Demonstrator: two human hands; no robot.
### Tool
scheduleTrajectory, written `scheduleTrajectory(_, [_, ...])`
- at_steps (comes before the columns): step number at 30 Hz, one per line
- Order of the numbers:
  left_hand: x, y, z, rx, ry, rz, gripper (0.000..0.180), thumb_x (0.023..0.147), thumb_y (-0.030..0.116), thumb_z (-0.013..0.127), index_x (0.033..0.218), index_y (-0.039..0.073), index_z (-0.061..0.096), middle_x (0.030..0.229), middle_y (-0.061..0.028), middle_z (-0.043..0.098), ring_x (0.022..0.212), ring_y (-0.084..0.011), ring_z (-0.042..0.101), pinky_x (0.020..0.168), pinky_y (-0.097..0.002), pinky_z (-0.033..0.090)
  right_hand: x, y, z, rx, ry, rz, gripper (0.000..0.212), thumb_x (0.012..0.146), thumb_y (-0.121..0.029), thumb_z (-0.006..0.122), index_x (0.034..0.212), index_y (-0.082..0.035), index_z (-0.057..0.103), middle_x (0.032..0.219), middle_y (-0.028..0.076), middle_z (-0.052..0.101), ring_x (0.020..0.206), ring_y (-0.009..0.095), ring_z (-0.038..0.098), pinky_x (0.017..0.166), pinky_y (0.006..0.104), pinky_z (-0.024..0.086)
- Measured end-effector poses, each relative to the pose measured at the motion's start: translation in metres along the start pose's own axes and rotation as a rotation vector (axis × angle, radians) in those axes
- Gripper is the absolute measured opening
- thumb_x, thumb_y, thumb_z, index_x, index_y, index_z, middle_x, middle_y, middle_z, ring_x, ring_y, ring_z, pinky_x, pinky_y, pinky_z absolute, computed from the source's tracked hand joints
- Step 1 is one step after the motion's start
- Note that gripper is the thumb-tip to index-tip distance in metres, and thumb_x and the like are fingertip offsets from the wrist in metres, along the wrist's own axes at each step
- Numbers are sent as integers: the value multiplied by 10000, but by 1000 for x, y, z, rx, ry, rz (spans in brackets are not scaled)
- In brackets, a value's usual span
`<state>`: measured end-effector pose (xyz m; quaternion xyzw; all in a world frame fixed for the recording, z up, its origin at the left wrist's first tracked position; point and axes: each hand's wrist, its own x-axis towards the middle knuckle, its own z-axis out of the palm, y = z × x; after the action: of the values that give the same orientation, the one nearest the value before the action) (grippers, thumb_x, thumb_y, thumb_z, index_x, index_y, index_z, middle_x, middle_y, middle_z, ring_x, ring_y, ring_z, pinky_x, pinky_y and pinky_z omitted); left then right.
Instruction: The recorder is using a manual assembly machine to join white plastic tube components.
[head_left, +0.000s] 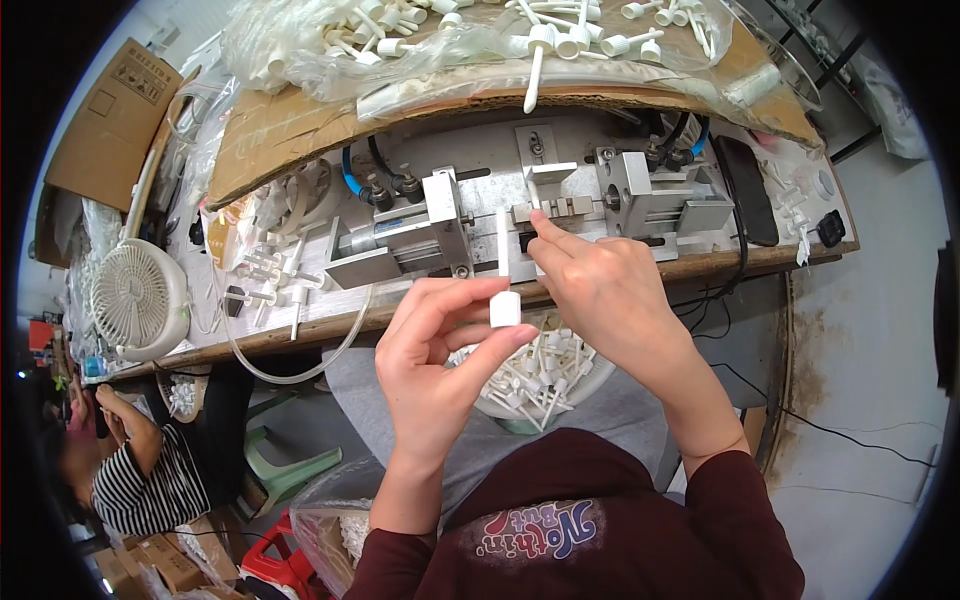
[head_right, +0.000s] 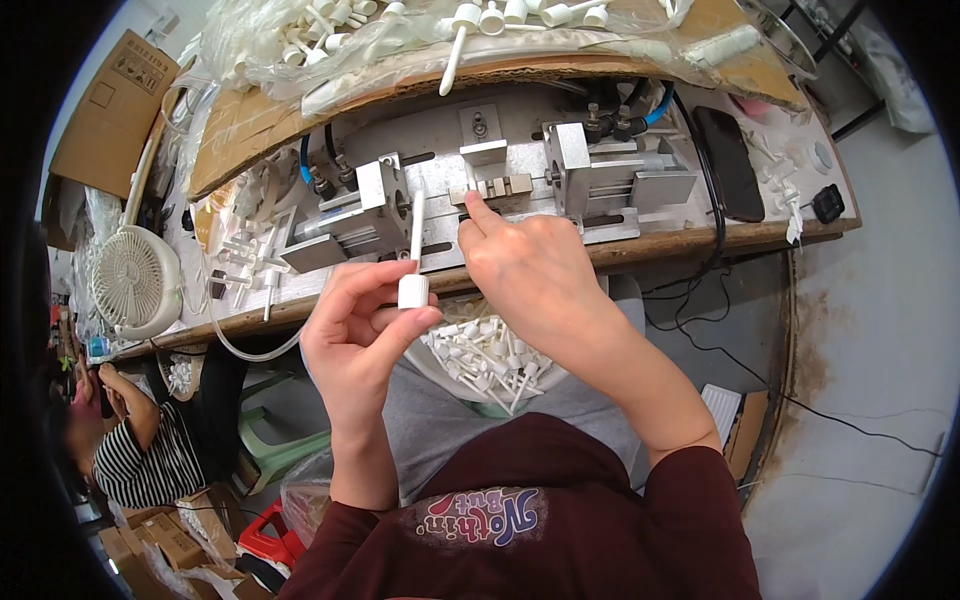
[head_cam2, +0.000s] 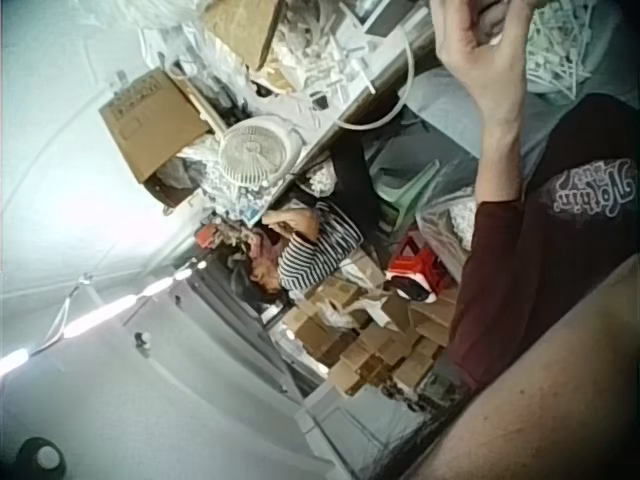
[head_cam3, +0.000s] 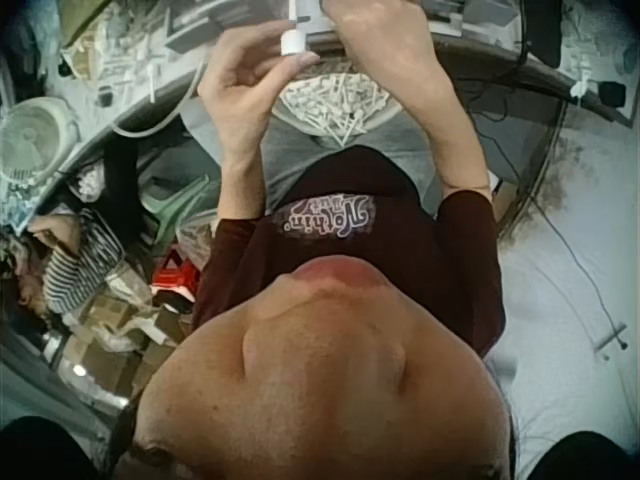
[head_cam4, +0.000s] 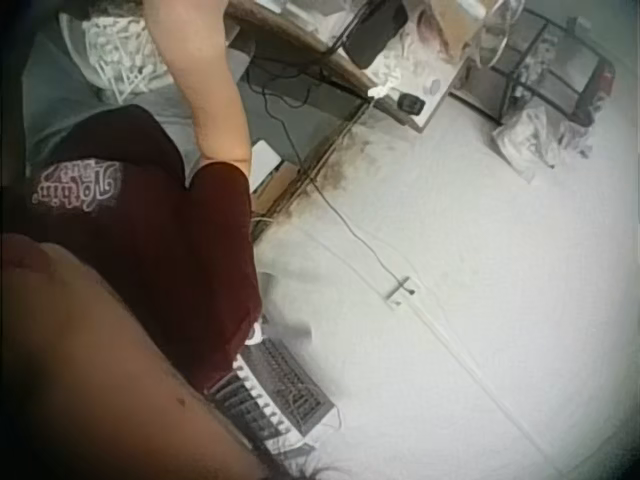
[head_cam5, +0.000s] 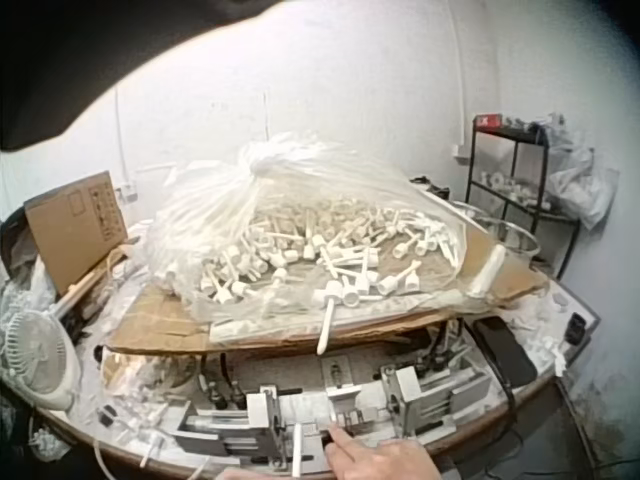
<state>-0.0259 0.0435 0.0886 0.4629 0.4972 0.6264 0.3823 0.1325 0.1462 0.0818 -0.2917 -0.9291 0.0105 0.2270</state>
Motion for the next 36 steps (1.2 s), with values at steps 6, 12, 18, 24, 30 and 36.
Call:
scheduleTrajectory(6, [4,-3,-1,406,45,245,348,753,-120,752,1091,-48,709,1225,-157,626,915,-179,696,742,-270,626,-2,1,4,-21,54,-18,95,729,-52,636,802,7,626,1138,224,694,597,240,693,552,329,546])
scheduleTrajectory(12, [18,-16,4,731,12,435,303,770,21,786,1068,19,736,1205,-117,697,886,-210,724,730,-285,584,-25,-3,-9,145,46,-13,162,755,-97,706,895,-29,660,1123,125,701,668,237,690,611,337,549])
scheduleTrajectory(18, [25,-36,17,952,-173,492,283,770,93,780,1049,67,745,1191,-44,712,749,-204,715,646,-292,561,-70,-14,1,387,-72,51,256,760,-174,763,965,-51,669,1155,77,681,795,255,693,706,359,551])
scheduleTrajectory(24, [37,-35,29,1084,-165,440,251,765,129,777,1010,84,743,1149,-22,724,692,-221,701,624,-314,545,-93,-19,26,495,-203,76,253,749,-160,760,946,-45,650,1132,78,684,799,276,697,686,394,563])
scheduleTrajectory(30, [40,-31,30,1083,-183,407,232,752,134,789,977,93,753,1140,-23,726,719,-219,711,629,-313,547,-102,-21,46,525,-328,75,245,731,-155,754,909,-39,631,1004,86,671,783,297,692,682,413,558])
scheduleTrajectory(36, [42,-26,27,1077,-192,375,238,745,139,800,971,83,752,1159,-24,721,675,-201,705,613,-306,545,-103,-22,49,491,-336,49,245,742,-166,743,905,-31,619,909,89,632,775,302,677,685,412,547])
